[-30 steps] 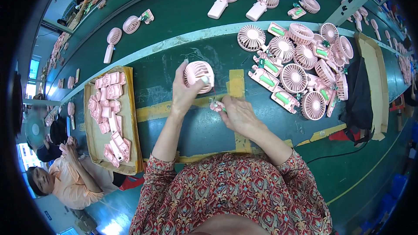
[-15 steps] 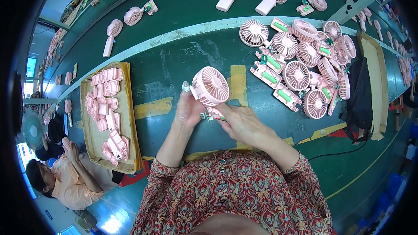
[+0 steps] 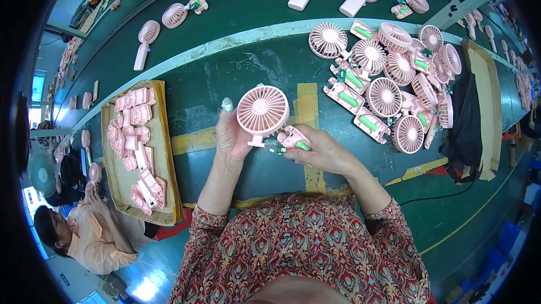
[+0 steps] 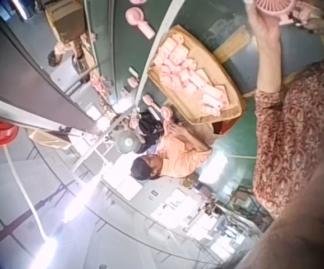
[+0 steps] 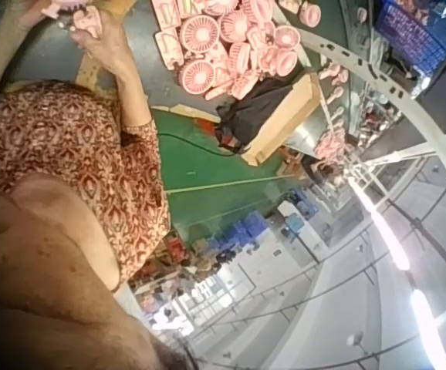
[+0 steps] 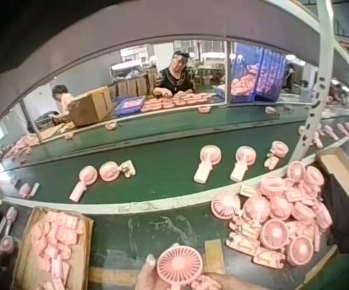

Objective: The person assembles a pink handheld fan by inserting a circuit board and battery into the handle, fitting the back cover, and placing the completed fan onto the conveyor belt.

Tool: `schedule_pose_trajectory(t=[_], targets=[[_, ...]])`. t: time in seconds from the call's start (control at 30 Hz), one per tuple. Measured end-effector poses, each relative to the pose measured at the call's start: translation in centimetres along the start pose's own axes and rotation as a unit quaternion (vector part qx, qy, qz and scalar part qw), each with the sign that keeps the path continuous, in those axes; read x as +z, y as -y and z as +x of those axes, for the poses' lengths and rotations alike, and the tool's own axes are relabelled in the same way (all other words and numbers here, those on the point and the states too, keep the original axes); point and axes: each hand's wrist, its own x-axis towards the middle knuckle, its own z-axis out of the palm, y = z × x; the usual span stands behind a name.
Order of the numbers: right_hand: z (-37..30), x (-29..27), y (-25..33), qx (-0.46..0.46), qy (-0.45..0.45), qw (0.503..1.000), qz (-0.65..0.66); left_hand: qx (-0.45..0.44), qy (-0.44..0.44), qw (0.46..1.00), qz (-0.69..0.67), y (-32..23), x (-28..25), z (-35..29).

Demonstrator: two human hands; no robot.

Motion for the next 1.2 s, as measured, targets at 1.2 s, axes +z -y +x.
schedule_pose_trajectory(t=[1.2], targets=[[1.0, 2.7, -1.0, -0.019, -0.03, 0.982, 0.186, 0.296, -0.11, 0.885, 0.342, 4.2, 0.3, -0.3]])
